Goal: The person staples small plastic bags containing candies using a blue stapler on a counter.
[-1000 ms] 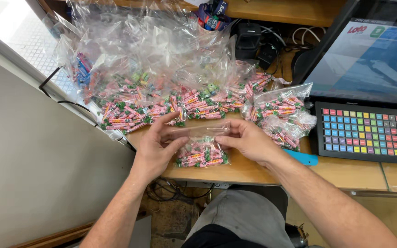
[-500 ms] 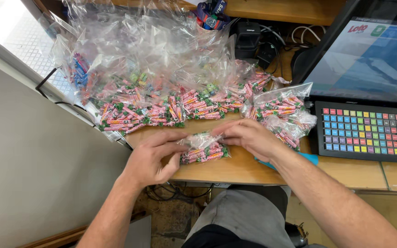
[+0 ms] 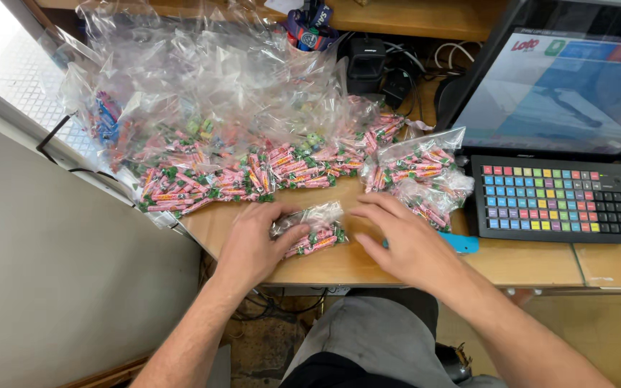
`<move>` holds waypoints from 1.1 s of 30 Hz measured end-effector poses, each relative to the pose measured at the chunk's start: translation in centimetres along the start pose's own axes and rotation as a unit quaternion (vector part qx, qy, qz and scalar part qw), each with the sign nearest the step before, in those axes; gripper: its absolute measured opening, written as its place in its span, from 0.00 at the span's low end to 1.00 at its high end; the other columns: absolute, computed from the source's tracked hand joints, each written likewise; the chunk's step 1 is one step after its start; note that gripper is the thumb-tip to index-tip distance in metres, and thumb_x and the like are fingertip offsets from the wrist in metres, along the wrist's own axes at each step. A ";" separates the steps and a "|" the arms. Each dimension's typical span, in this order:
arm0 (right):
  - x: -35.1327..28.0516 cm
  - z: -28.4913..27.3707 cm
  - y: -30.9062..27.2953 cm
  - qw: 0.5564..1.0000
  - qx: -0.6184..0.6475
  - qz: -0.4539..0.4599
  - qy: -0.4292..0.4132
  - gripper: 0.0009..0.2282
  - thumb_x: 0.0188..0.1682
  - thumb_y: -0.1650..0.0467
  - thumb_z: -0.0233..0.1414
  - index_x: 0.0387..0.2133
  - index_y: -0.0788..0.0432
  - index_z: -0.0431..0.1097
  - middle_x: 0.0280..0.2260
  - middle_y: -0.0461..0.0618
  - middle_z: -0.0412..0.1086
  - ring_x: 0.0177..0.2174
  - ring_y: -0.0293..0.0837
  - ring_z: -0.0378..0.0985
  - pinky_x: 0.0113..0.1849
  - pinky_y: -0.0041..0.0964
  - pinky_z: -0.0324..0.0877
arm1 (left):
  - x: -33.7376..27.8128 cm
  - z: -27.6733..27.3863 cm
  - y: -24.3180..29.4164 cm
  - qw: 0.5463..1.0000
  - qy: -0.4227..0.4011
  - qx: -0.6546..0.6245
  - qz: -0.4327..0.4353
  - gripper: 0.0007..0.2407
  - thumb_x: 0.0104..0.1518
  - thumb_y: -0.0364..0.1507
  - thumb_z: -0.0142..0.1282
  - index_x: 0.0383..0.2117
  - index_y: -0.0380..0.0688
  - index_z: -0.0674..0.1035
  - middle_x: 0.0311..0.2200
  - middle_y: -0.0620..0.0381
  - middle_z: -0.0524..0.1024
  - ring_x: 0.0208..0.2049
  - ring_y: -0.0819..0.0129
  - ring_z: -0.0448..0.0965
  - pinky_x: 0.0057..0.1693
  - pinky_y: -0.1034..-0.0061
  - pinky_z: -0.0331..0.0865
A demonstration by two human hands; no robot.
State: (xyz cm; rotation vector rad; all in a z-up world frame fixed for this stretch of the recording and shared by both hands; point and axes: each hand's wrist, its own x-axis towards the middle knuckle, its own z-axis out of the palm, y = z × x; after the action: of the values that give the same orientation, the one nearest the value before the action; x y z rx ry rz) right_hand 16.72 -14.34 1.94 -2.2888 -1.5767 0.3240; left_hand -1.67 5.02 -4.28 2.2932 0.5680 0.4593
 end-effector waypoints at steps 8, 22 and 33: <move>-8.0 0.1 6.3 0.956 -0.291 0.044 0.016 0.37 0.42 0.49 0.55 0.65 0.49 0.59 0.56 0.48 0.68 0.51 0.52 0.73 0.47 0.47 0.71 | -0.3 -0.4 1.4 0.999 -0.037 0.023 -0.009 0.16 0.56 0.45 0.61 0.42 0.50 0.84 0.36 0.60 0.82 0.41 0.61 0.77 0.47 0.65 0.67; -11.0 2.4 6.9 0.961 -0.245 -0.057 0.115 0.27 0.33 0.63 0.54 0.48 0.64 0.66 0.46 0.57 0.67 0.43 0.56 0.69 0.45 0.49 0.69 | -1.0 1.3 2.1 0.999 0.035 -0.006 -0.006 0.11 0.56 0.39 0.63 0.38 0.49 0.86 0.35 0.63 0.83 0.35 0.67 0.81 0.42 0.68 0.72; -3.2 -4.5 -0.9 0.991 -0.129 -0.022 -0.009 0.24 0.38 0.65 0.62 0.51 0.47 0.68 0.40 0.49 0.73 0.41 0.59 0.80 0.42 0.54 0.73 | -0.5 5.0 1.9 0.990 0.100 0.052 0.090 0.05 0.55 0.36 0.64 0.35 0.58 0.84 0.30 0.65 0.78 0.38 0.66 0.81 0.47 0.73 0.76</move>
State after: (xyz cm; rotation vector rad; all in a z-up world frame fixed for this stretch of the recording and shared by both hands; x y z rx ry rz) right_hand 16.50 -17.69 6.36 -2.4418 -1.7653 0.1353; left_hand 0.82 0.71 -6.39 2.4266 0.4929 0.7693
